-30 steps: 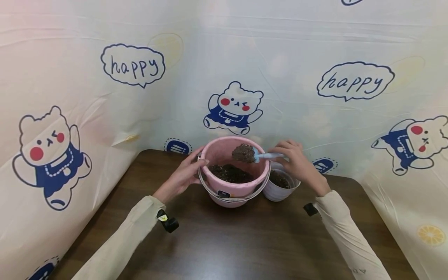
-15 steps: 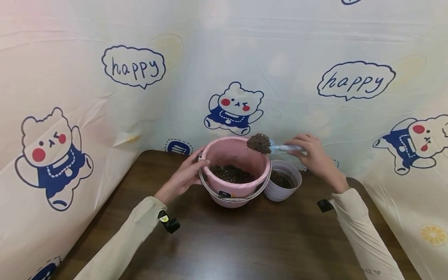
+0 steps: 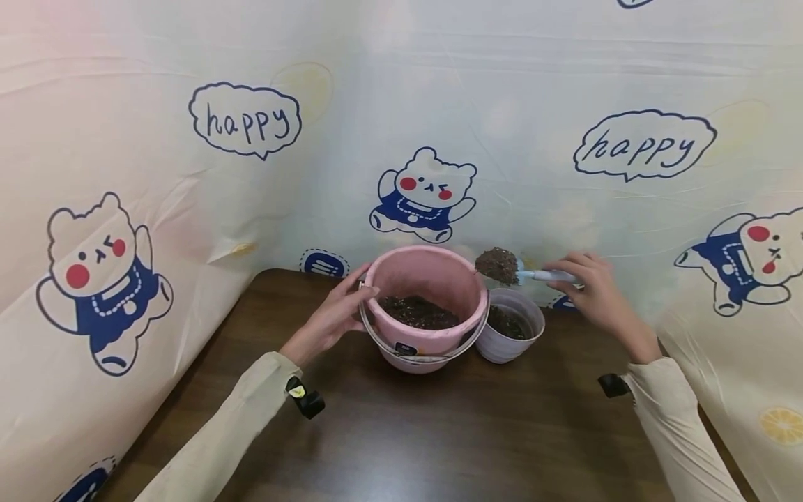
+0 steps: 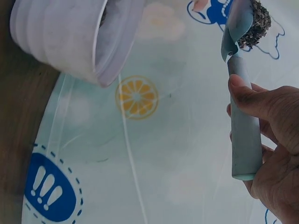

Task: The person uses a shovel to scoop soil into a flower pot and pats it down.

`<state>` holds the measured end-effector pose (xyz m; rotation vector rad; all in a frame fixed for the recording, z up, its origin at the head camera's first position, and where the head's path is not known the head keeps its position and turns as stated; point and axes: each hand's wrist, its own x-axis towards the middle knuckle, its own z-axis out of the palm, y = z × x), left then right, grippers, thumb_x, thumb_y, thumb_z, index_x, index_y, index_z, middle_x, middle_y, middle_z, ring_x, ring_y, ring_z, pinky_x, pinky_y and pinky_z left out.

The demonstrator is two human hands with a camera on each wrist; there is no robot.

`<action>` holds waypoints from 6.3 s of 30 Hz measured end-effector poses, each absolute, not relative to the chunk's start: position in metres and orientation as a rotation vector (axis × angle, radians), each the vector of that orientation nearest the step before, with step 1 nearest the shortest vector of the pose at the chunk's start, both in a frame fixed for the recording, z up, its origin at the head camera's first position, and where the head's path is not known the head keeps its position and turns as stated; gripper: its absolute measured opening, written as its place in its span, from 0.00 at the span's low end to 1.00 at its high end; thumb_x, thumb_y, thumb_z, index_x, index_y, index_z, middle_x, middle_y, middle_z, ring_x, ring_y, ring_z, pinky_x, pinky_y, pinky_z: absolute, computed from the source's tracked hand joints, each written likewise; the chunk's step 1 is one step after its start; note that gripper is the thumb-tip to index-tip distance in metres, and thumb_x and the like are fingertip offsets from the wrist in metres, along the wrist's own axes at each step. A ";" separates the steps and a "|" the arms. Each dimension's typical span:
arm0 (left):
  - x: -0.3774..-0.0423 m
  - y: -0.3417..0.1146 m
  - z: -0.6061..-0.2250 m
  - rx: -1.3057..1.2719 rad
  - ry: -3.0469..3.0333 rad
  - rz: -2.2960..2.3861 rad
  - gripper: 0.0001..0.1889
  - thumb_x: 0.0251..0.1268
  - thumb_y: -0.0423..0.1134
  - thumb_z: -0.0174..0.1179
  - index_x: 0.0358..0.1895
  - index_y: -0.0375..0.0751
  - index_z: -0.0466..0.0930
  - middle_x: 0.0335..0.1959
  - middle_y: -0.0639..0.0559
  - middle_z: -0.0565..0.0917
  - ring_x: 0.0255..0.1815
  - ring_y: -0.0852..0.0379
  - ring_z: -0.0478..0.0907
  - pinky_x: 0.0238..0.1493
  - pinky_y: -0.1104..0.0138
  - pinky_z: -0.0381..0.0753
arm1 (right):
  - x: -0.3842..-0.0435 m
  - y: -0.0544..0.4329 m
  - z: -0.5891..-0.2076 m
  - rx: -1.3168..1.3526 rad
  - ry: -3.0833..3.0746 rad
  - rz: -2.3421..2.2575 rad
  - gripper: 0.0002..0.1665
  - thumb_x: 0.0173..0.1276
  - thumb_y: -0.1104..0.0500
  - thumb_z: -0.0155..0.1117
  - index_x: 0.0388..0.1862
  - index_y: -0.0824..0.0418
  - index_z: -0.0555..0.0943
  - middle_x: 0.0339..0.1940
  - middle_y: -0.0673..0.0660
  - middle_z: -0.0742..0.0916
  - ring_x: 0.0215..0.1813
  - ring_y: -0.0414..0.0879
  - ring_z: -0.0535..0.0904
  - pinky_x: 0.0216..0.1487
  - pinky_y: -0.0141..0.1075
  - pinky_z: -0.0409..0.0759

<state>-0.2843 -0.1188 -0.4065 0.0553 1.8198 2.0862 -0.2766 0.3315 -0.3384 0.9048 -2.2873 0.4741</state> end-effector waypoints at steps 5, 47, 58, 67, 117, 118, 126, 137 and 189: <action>-0.285 -0.119 -0.406 0.051 1.811 2.095 0.41 0.78 0.42 0.57 0.86 0.64 0.47 0.86 0.40 0.47 0.81 0.33 0.57 0.66 0.31 0.73 | -0.274 0.342 -0.340 0.887 -2.279 0.454 0.22 0.49 0.78 0.80 0.44 0.67 0.89 0.37 0.62 0.89 0.36 0.53 0.73 0.40 0.34 0.58; -0.285 -0.118 -0.407 0.078 1.782 2.118 0.40 0.78 0.42 0.57 0.86 0.63 0.48 0.86 0.38 0.49 0.81 0.32 0.58 0.66 0.30 0.72 | -0.263 0.383 -0.385 0.726 -2.323 0.101 0.21 0.57 0.78 0.73 0.48 0.64 0.86 0.42 0.63 0.79 0.44 0.61 0.69 0.46 0.67 0.62; -0.286 -0.119 -0.408 0.089 1.782 2.110 0.40 0.78 0.42 0.57 0.86 0.63 0.48 0.86 0.38 0.48 0.81 0.31 0.57 0.67 0.30 0.70 | -0.262 0.381 -0.380 0.705 -2.257 -0.049 0.34 0.50 0.87 0.65 0.55 0.64 0.80 0.48 0.68 0.79 0.51 0.68 0.71 0.52 0.69 0.62; -0.287 -0.120 -0.407 0.080 1.795 2.096 0.40 0.78 0.43 0.58 0.86 0.64 0.48 0.86 0.39 0.49 0.81 0.32 0.59 0.68 0.31 0.70 | -0.262 0.376 -0.375 0.688 -2.226 -0.035 0.30 0.53 0.84 0.68 0.55 0.65 0.83 0.47 0.66 0.84 0.51 0.68 0.74 0.52 0.68 0.63; -0.287 -0.121 -0.409 0.080 1.794 2.094 0.40 0.78 0.45 0.58 0.86 0.64 0.48 0.86 0.39 0.48 0.80 0.32 0.59 0.67 0.31 0.71 | -0.282 0.221 -0.347 0.969 -2.326 -0.093 0.18 0.58 0.73 0.78 0.48 0.61 0.90 0.42 0.58 0.87 0.46 0.55 0.73 0.50 0.48 0.74; -0.287 -0.122 -0.409 0.079 1.794 2.093 0.40 0.78 0.45 0.58 0.86 0.64 0.48 0.86 0.39 0.48 0.81 0.32 0.59 0.67 0.31 0.71 | -0.283 0.219 -0.347 0.981 -2.335 -0.135 0.18 0.59 0.72 0.77 0.48 0.61 0.90 0.42 0.57 0.86 0.46 0.55 0.73 0.50 0.47 0.74; -0.287 -0.121 -0.410 0.074 1.799 2.087 0.40 0.78 0.45 0.58 0.86 0.65 0.48 0.86 0.39 0.47 0.81 0.31 0.59 0.67 0.31 0.72 | -0.286 0.197 -0.343 1.015 -2.378 -0.460 0.12 0.64 0.70 0.75 0.45 0.59 0.90 0.42 0.56 0.83 0.46 0.53 0.70 0.53 0.45 0.72; -0.285 -0.118 -0.410 0.085 1.801 2.090 0.40 0.78 0.45 0.58 0.86 0.64 0.48 0.86 0.40 0.49 0.80 0.32 0.59 0.66 0.31 0.72 | -0.294 0.165 -0.352 1.014 -2.382 -0.784 0.06 0.65 0.62 0.77 0.40 0.53 0.92 0.48 0.54 0.84 0.54 0.50 0.75 0.56 0.42 0.75; -0.285 -0.115 -0.412 0.097 1.841 2.115 0.39 0.79 0.44 0.56 0.86 0.61 0.49 0.85 0.38 0.50 0.80 0.32 0.60 0.65 0.33 0.76 | -0.333 0.178 -0.363 1.249 -2.850 0.190 0.08 0.61 0.60 0.80 0.36 0.62 0.92 0.31 0.54 0.81 0.39 0.50 0.75 0.45 0.43 0.75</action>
